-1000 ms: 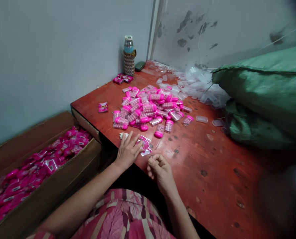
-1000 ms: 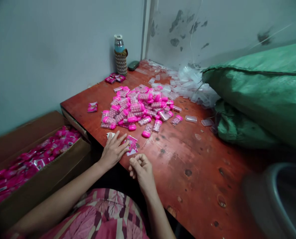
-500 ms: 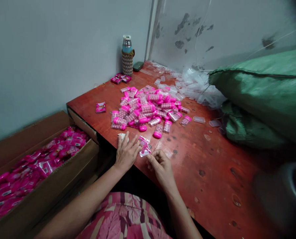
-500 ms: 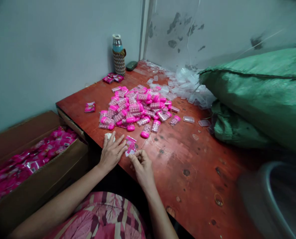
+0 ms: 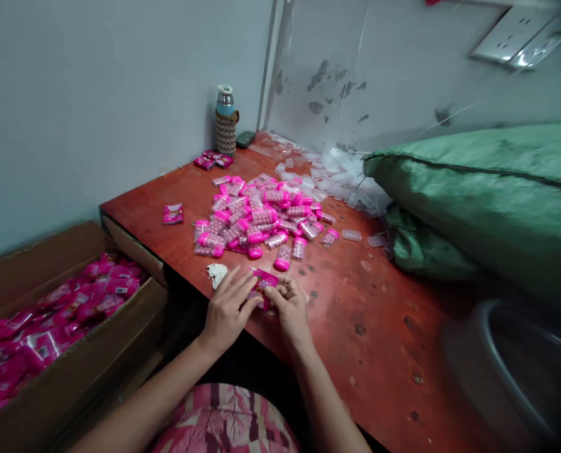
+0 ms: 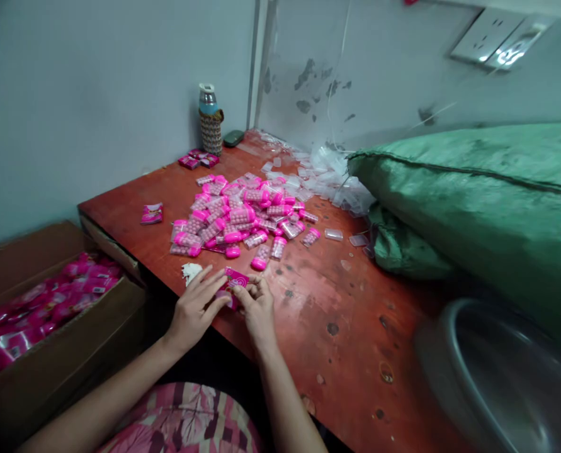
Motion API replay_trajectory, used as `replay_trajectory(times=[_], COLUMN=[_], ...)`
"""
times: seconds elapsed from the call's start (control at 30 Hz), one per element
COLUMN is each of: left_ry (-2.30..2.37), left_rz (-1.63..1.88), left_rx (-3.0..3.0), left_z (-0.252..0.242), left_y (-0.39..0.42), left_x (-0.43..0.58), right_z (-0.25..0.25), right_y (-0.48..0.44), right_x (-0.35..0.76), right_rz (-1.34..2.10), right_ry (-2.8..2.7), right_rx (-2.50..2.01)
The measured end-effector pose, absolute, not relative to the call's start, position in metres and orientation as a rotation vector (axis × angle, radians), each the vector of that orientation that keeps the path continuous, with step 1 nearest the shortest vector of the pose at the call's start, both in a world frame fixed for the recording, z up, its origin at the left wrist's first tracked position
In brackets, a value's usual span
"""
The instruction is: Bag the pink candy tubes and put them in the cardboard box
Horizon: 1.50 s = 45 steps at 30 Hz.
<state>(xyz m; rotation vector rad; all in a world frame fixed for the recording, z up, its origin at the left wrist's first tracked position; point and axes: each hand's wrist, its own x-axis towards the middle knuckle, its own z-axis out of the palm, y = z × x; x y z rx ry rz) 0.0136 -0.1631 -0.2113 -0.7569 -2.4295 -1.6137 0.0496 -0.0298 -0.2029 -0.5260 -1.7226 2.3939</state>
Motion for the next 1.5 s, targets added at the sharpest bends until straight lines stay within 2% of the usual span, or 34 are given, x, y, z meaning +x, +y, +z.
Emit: replay_trajectory(times=[0.17, 0.27, 0.33, 0.47, 0.53, 0.6, 0.67, 0.73, 0.83, 0.93, 1.03, 1.1, 1.17, 1.33, 1.5], left_ry=[-2.483, -2.401, -2.366, -2.232, -2.136, -2.047, -1.945, -1.841, -1.669, -1.463, -1.322, -1.279, -1.24, -1.207, -1.426], left_rz=[-2.639, -2.94, -2.947, -2.944, -2.973, -3.008, -3.051, -3.097, -3.165, -3.21, -3.233, -3.245, -3.268, -3.332, -3.317], left_rx=[-0.302, -0.142, -0.034, 0.266, 0.436, 0.546, 0.619, 0.681, 0.789, 0.892, 0.925, 0.913, 0.86, 0.735, 0.501], left_z=[-0.198, -0.202, -0.204, -0.203, -0.202, -0.201, -0.2, -0.199, -0.196, -0.197, -0.2, -0.201, -0.2, -0.196, -0.192], left_y=[-0.166, -0.164, -0.162, -0.161, -0.162, -0.164, -0.166, -0.167, -0.168, -0.165, -0.16, -0.156, -0.152, -0.146, -0.15], left_x=[0.012, 0.01, 0.011, 0.012, 0.011, 0.01, 0.008, 0.006, 0.004, 0.0, -0.001, 0.0, 0.002, 0.007, 0.01], right_z=[-0.198, -0.195, -0.192, -0.188, -0.189, -0.192, -0.195, -0.197, -0.198, -0.197, -0.195, -0.195, -0.195, -0.196, -0.198], right_y=[-0.02, -0.008, 0.006, 0.045, 0.062, 0.072, 0.077, 0.076, 0.063, 0.033, -0.005, -0.028, -0.043, -0.054, -0.054], right_x=[0.052, 0.049, 0.04, 0.009, -0.008, -0.02, -0.026, -0.025, -0.007, 0.027, 0.065, 0.082, 0.09, 0.088, 0.087], right_rz=[2.518, 2.404, 2.032, 0.764, 0.279, 0.016, -0.043, 0.048, 0.407, 1.062, 1.987, 2.24, 2.287, 2.094, 2.167], right_ry=[-1.875, -2.163, -2.425, -2.818, -2.928, -2.982, -2.992, -2.97, -2.888, -2.713, -2.415, -2.275, -2.234, -2.301, -2.282], right_rx=[-0.346, -0.198, -0.063, 0.242, 0.384, 0.492, 0.563, 0.569, 0.365, -0.062, -0.333, -0.449, -0.502, -0.531, -0.472])
